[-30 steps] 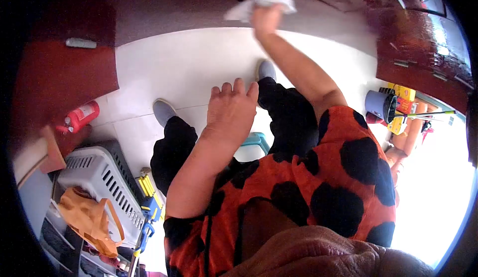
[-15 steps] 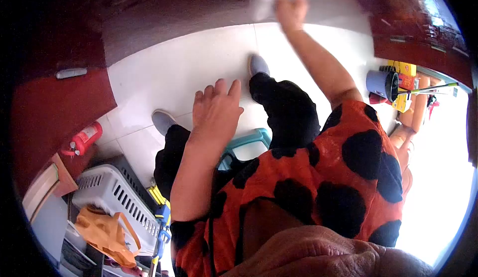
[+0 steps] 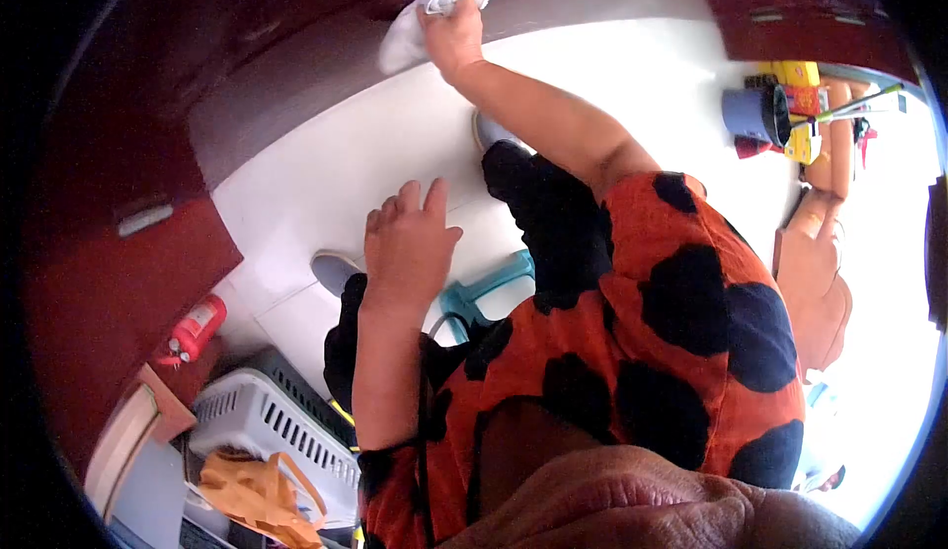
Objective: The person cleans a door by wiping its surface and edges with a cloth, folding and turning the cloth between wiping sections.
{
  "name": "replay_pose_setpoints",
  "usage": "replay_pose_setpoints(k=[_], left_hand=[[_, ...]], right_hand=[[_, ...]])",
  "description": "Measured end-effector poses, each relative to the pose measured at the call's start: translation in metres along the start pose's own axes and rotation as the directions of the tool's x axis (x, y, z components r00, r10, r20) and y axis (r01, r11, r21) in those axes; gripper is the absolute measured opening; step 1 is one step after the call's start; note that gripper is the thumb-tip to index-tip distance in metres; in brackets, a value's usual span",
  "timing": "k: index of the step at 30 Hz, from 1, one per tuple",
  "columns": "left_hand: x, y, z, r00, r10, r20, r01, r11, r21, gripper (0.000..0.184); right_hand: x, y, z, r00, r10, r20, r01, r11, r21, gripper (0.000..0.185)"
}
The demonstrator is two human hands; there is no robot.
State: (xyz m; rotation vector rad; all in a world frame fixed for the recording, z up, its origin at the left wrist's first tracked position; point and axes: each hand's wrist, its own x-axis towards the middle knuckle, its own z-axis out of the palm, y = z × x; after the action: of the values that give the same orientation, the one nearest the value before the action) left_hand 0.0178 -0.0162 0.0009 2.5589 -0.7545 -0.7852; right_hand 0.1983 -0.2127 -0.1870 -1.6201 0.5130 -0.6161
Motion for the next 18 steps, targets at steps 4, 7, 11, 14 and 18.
replay_pose_setpoints(k=[4,7,11,14,18], left_hand=[[-0.001,-0.003,-0.001,0.999,-0.012,-0.048,0.012,1.000,0.011,0.055],[-0.003,0.000,-0.002,1.000,-0.014,0.002,0.014,1.000,0.012,0.056],[-0.005,0.002,0.003,1.000,0.004,0.006,-0.004,0.998,0.057,0.057],[0.002,0.003,0.007,1.000,0.028,0.004,-0.028,0.995,0.092,0.056],[0.012,0.005,0.005,0.999,0.026,-0.043,-0.022,0.994,0.103,0.054]], right_hand=[[0.048,-0.017,-0.071,0.983,0.041,-0.181,-0.149,0.755,-0.639,0.022],[0.122,0.036,-0.124,0.930,-0.041,-0.366,-0.183,0.811,-0.555,0.025],[0.077,-0.035,-0.090,0.909,-0.019,-0.416,-0.213,0.837,-0.504,0.037],[0.012,-0.036,-0.041,0.981,-0.118,-0.155,0.022,0.858,-0.513,0.030],[-0.019,-0.056,-0.015,0.999,-0.038,0.023,0.044,0.925,-0.378,0.034]])
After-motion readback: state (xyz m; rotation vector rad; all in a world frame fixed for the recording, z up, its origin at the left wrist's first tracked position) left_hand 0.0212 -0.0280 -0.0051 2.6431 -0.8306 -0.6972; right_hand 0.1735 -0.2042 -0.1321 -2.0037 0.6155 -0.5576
